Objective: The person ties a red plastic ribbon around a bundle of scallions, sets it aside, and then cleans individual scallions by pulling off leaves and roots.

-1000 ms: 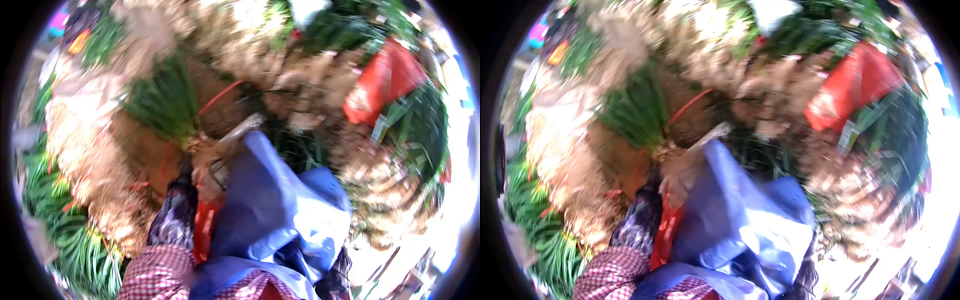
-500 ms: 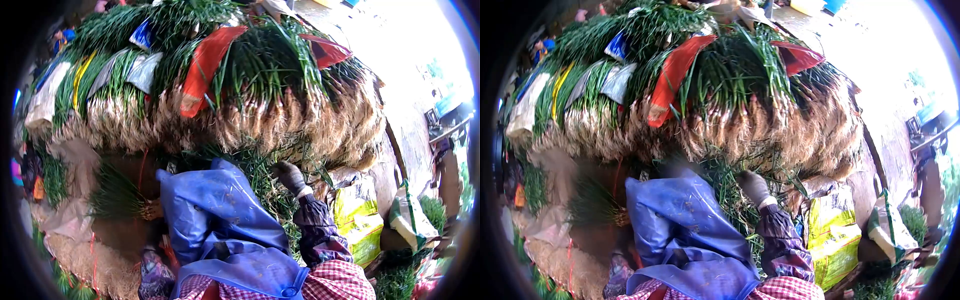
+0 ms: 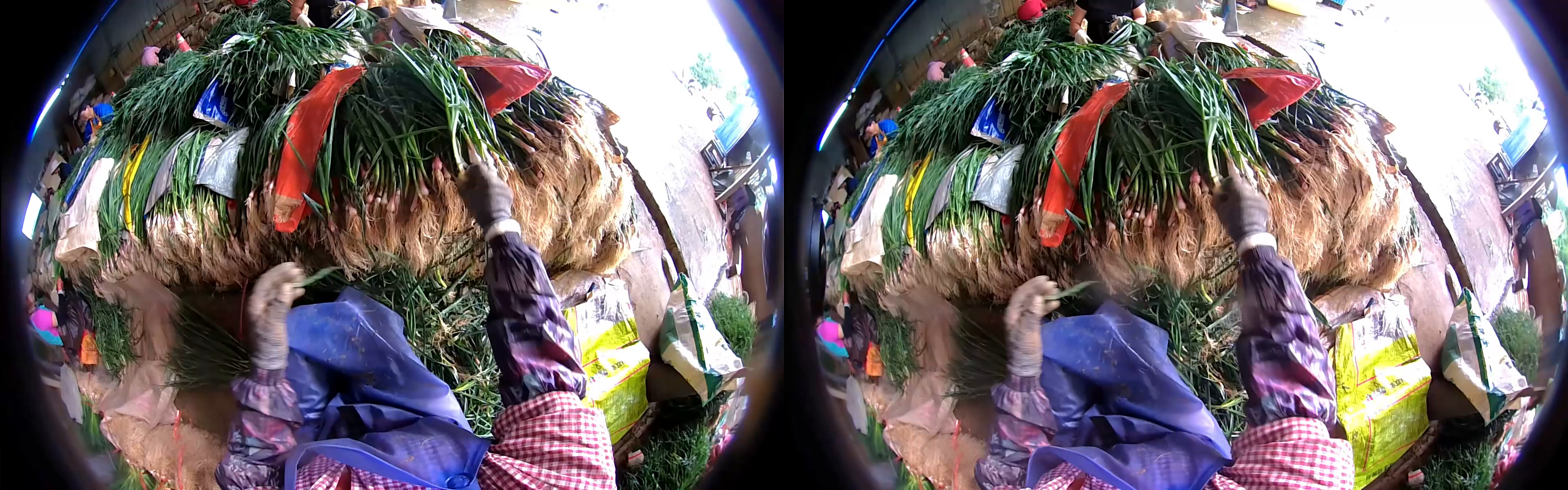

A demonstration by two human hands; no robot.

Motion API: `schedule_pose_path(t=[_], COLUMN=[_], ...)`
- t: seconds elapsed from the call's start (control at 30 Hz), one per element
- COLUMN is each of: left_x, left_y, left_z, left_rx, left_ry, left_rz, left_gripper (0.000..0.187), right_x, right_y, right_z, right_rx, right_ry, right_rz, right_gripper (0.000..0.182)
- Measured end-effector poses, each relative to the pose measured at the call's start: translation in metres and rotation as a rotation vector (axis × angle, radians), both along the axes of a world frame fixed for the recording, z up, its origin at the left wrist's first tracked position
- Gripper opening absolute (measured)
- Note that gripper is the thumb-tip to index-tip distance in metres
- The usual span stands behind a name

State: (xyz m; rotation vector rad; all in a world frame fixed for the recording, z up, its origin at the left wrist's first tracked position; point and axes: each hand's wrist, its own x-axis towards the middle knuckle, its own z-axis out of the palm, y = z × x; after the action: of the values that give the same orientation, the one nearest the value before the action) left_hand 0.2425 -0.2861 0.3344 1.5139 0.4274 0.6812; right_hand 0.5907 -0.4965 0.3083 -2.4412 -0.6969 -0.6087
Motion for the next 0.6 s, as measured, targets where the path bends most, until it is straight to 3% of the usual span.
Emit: schedule_pose_path(t=[0.1,0.13,0.17,0.2,0.23,0.3,0.33,0.37,0.4,0.43,0.5,0.6], left_x=[0.045,0.058,0.068,0.075,0.079,0.082,0.084,0.087,0.089,0.093,0.102,0.132], left_y=[-0.037,-0.052,-0.063,-0.073,-0.081,-0.091,-0.095,-0.097,-0.099,-0.100,-0.097,-0.075], left_z=[-0.010,-0.013,-0.022,-0.029,-0.036,-0.050,-0.063,-0.069,-0.065,-0.061,-0.057,-0.080], left_rx=[-0.176,-0.207,-0.195,-0.187,-0.178,-0.228,-0.247,-0.201,-0.227,-0.248,-0.187,-0.281], left_ry=[-0.045,-0.057,-0.041,-0.024,-0.005,0.019,0.031,0.067,0.087,0.101,0.065,0.042], left_rz=[-0.239,-0.274,-0.297,-0.326,-0.354,-0.442,-0.465,-0.492,-0.512,-0.530,-0.516,-0.560], left_gripper=[0.033,0.033,0.032,0.031,0.031,0.031,0.031,0.033,0.033,0.033,0.033,0.038], right_x=[-0.058,-0.080,-0.095,-0.111,-0.118,-0.083,-0.059,-0.036,-0.014,0.016,0.051,-0.012], right_y=[-0.013,-0.023,-0.034,-0.045,-0.052,-0.045,-0.038,-0.027,-0.018,-0.014,-0.007,-0.005], right_z=[-0.031,-0.048,-0.051,-0.053,-0.044,-0.040,-0.030,-0.008,0.008,0.004,-0.008,0.021], right_rx=[0.213,-0.190,-0.373,-0.552,-0.503,-0.206,-0.196,-0.100,-0.166,-0.170,-0.072,0.002], right_ry=[0.090,0.088,0.165,0.243,0.404,0.473,0.185,0.030,-0.147,-0.330,-0.362,-0.221], right_rz=[0.423,0.504,0.576,0.656,0.739,0.331,0.124,-0.002,-0.145,-0.186,-0.065,0.005], right_gripper=[0.016,0.012,0.010,0.009,0.012,0.029,0.034,0.025,0.032,0.032,0.024,0.022])
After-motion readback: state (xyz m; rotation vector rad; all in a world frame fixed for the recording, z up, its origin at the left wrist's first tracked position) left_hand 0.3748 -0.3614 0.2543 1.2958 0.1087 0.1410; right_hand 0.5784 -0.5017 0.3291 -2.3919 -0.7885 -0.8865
